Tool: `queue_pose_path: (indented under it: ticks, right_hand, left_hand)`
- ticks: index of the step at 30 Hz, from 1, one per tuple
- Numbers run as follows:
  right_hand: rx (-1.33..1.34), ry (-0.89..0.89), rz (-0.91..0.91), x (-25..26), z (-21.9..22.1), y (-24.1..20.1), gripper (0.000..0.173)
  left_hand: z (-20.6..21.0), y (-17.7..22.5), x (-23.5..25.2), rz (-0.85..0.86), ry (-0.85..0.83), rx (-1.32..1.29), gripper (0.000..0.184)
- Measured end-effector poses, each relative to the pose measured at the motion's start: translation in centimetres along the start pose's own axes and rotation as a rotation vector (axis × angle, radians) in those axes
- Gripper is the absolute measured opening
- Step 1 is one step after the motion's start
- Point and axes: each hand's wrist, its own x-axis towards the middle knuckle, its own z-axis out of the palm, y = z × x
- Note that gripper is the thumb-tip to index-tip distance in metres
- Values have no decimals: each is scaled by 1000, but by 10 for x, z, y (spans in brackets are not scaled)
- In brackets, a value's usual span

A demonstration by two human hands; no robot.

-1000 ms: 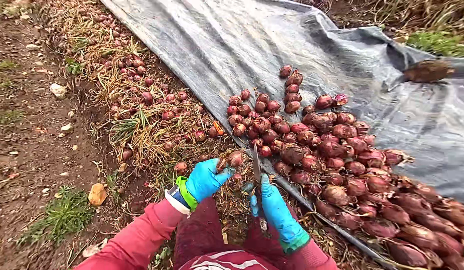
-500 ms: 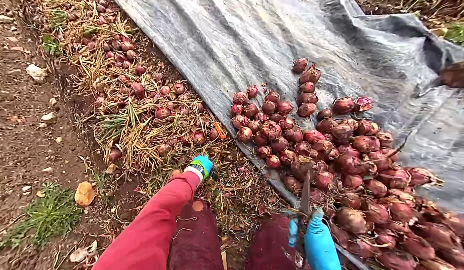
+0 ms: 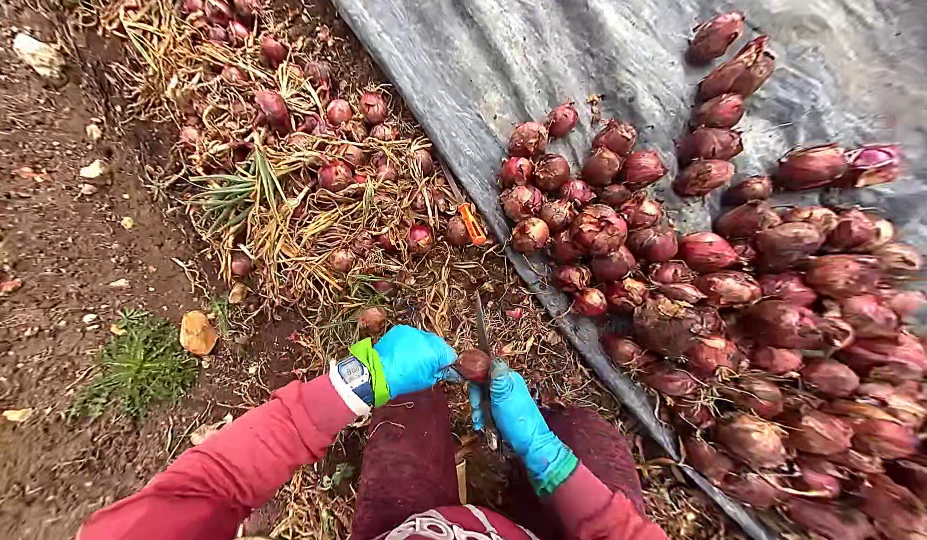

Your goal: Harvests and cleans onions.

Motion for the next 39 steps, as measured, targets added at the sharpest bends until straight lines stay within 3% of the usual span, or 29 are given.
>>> queue_pose_path:
  ticks: [2, 5, 7, 9, 11, 13, 16, 18, 22, 24, 26, 29, 31, 32, 33, 35, 37, 39]
  right_hand:
    - [-93, 33, -45, -11, -4, -15, 90]
    - [-147, 74, -66, -29, -20, -11, 88]
    - [-274, -37, -63, -53, -33, 1, 91]
    - [-356, -41, -160, -77, -48, -4, 93]
    - [-301, 132, -276, -112, -69, -9, 90]
    - [-33, 412, -401, -137, -98, -12, 82]
    - [278, 628, -538, -146, -155, -5, 82]
    - [285, 662, -458, -140, -162, 8, 82]
    - [207, 640, -169, -97, -117, 26, 80]
    - [107, 594, -59, -71, -87, 30, 81]
    - [10, 531, 26, -46, -60, 27, 83]
    - [-59, 413, 131, -11, -28, 22, 88]
    - [-76, 329, 212, 7, -15, 25, 92]
    - [-79, 271, 254, 16, -9, 28, 93]
    - [-80, 202, 289, 29, -1, 31, 92]
    - [-116, 22, 352, 44, 17, 34, 82]
    - [-142, -155, 316, 49, 40, 27, 73]
    - [-140, -219, 192, 46, 53, 13, 69]
  left_hand:
    - [-9, 12, -12, -5, -7, -19, 31]
    - [-24, 29, -15, -171, 221, -80, 37]
    - [-20, 79, -14, -173, 148, 27, 33]
    - [-9, 139, -7, -19, 3, 163, 27]
    - [-4, 174, 2, 67, 17, 149, 24]
    - [-9, 173, 15, -39, 158, 56, 27]
    - [6, 142, 9, -219, 253, -167, 30]
    - [38, 106, -6, -314, 185, -269, 30]
    - [81, -15, -11, -795, 444, -388, 27]
    - [93, -78, 13, -980, 535, -374, 46]
    - [113, -128, 41, -1130, 496, -381, 71]
    - [118, -163, 63, -1281, 486, -387, 91]
    - [114, -161, 49, -1252, 573, -562, 99]
    - [110, -152, 33, -1183, 715, -743, 97]
    - [102, -142, 16, -1076, 832, -941, 94]
    - [83, -108, -20, -820, 907, -1312, 76]
    - [63, -66, -51, -577, 791, -1568, 62]
    - [51, -34, -62, -494, 598, -1561, 56]
